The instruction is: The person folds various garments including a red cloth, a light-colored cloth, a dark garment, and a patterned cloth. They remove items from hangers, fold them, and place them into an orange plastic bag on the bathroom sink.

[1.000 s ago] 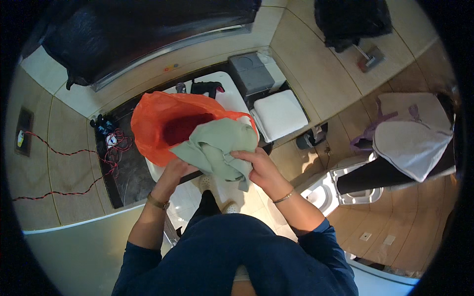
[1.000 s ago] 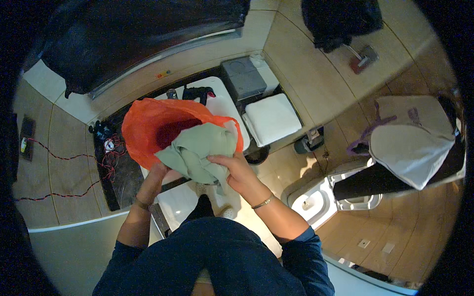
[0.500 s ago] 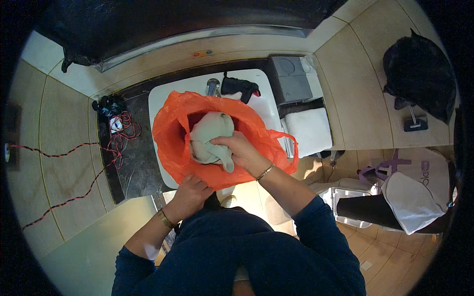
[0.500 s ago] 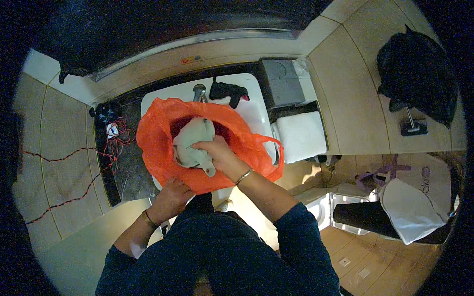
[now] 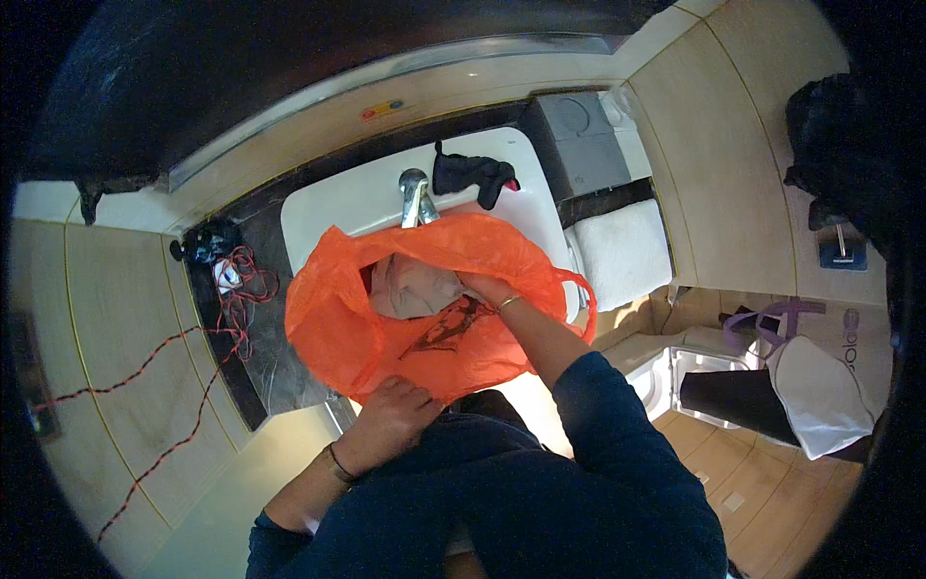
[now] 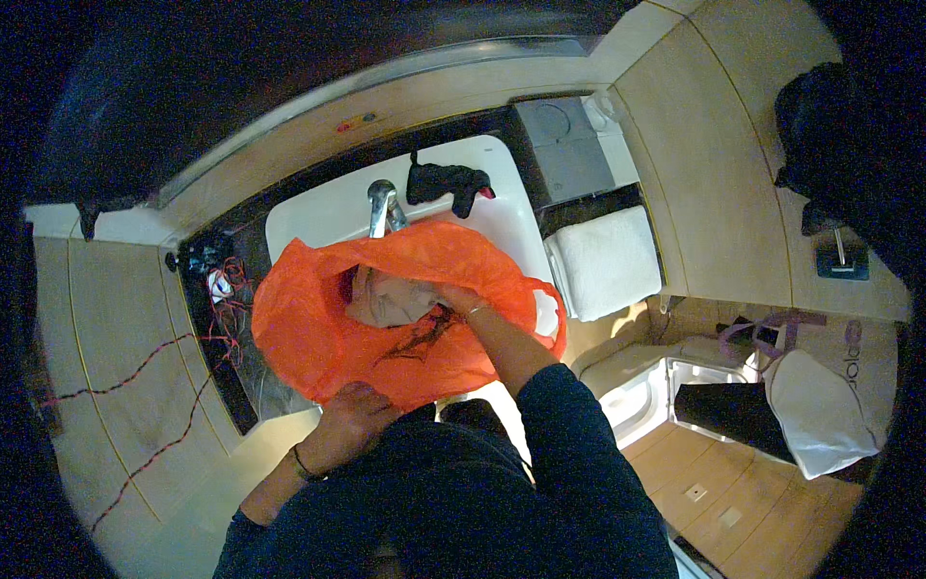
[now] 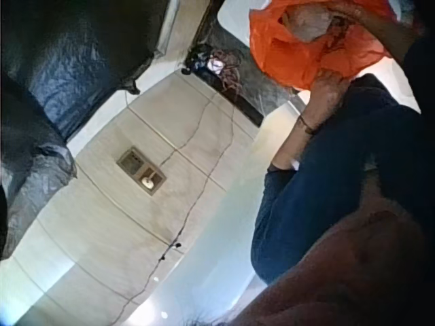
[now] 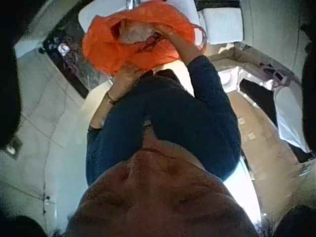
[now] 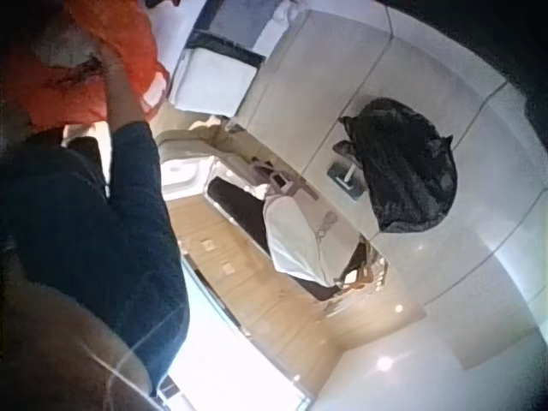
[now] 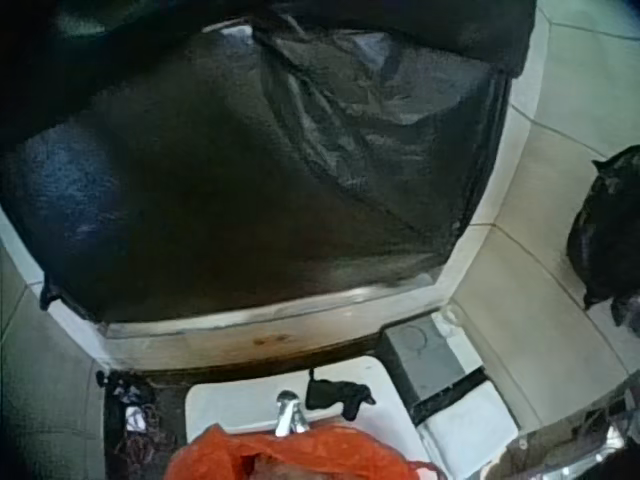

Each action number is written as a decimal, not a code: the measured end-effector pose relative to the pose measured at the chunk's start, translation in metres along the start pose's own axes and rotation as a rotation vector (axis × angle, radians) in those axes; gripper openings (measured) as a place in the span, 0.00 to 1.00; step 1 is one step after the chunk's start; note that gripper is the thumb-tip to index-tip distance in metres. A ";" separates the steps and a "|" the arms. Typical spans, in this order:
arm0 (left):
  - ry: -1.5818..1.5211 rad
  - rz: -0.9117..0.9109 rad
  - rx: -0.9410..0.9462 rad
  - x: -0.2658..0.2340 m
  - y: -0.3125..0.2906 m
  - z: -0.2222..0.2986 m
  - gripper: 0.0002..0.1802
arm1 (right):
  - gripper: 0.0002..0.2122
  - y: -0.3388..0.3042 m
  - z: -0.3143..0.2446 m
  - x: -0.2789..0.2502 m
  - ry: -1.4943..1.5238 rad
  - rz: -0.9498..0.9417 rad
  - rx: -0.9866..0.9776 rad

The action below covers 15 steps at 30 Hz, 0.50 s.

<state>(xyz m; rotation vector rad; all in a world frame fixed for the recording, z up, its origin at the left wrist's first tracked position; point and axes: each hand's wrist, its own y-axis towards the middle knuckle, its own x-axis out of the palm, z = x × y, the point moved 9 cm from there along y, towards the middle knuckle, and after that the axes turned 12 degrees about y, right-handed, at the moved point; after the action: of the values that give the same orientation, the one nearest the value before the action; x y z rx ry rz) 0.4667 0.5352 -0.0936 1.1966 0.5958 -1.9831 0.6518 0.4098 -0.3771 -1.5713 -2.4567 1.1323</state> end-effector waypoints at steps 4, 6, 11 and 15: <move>0.012 0.028 0.028 -0.004 0.013 -0.001 0.15 | 0.18 -0.016 -0.008 -0.005 -0.017 -0.062 -0.080; -0.105 0.046 -0.119 -0.004 0.018 -0.009 0.11 | 0.18 -0.017 -0.023 0.001 -0.057 -0.126 -0.139; -0.241 0.112 -0.172 -0.037 0.053 -0.005 0.08 | 0.18 -0.027 -0.042 0.006 -0.065 -0.164 -0.204; -0.236 0.054 -0.047 -0.047 0.081 -0.005 0.09 | 0.17 -0.039 -0.050 -0.001 -0.027 -0.133 -0.239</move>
<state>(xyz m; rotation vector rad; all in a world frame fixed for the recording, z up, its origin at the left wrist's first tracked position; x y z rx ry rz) 0.5463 0.5045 -0.0555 0.9235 0.4824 -2.0158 0.6405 0.4284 -0.3178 -1.4224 -2.7540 0.8744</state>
